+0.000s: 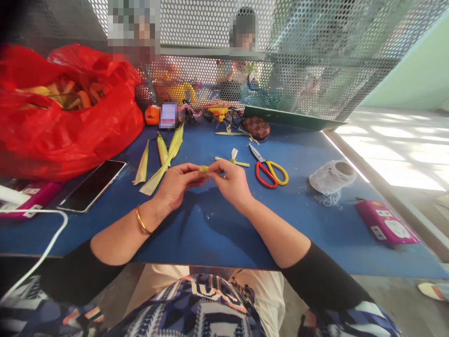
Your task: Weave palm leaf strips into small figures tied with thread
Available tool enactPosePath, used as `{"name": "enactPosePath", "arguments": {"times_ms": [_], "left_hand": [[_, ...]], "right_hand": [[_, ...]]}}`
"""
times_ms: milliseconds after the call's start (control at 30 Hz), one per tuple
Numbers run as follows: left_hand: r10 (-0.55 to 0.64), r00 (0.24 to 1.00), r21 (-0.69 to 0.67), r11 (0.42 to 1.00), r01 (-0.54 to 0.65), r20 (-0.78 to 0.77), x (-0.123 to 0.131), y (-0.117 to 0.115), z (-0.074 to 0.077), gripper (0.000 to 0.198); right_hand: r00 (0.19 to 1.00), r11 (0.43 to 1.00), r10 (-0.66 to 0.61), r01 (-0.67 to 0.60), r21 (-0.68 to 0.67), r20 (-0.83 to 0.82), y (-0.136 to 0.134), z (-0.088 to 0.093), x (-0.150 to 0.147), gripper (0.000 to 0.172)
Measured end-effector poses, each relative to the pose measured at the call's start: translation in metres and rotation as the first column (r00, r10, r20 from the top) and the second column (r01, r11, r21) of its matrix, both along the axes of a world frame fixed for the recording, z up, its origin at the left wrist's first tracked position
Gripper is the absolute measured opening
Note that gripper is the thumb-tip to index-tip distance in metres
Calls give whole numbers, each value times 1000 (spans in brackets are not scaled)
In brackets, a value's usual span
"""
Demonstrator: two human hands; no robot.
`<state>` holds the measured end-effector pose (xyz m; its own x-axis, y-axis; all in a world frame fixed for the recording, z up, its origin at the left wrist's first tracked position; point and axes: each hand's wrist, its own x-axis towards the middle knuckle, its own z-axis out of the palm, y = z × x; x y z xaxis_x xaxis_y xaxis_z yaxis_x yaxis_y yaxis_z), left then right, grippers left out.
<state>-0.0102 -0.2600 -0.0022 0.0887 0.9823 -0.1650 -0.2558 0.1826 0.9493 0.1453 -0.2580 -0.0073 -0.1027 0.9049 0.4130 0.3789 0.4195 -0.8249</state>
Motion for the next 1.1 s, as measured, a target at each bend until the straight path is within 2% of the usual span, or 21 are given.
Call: {"name": "enactPosePath", "arguments": {"times_ms": [233,433,533,633,700,767,867,1000,1100], "left_hand": [[16,999,103,995,-11,-40,4,-3,-3,19],[43,995,152,988,-28,-95,7,-3,-5,18],[38,995,66,997,-32,-91,5,-1,-2,17],[-23,1000,-73,997,22,-12,1,2,1,17],[-61,998,-129,990,64,33,-2,3,3,17],[-71,997,-127,989,76,41,-2,3,3,17],[-44,999,-33,999,43,-20,-1,1,1,18],[50,984,168,986,-20,-174,2,-2,-3,14],[67,957,294,956,20,-283,2,-2,-7,8]], "right_hand": [[991,992,-33,17,-124,-126,1,-2,-2,6],[994,997,-40,33,-70,-100,-1,-1,-3,4],[1000,999,-9,10,31,-11,-1,1,-1,6],[996,992,28,-37,118,80,0,3,1,10],[993,990,28,-44,134,115,0,4,2,10],[993,992,14,-28,119,120,0,5,3,11],[995,997,-10,2,83,101,-1,5,2,11],[998,999,-14,12,36,58,0,3,1,8],[1000,1000,11,-11,1,18,2,3,2,5]]}}
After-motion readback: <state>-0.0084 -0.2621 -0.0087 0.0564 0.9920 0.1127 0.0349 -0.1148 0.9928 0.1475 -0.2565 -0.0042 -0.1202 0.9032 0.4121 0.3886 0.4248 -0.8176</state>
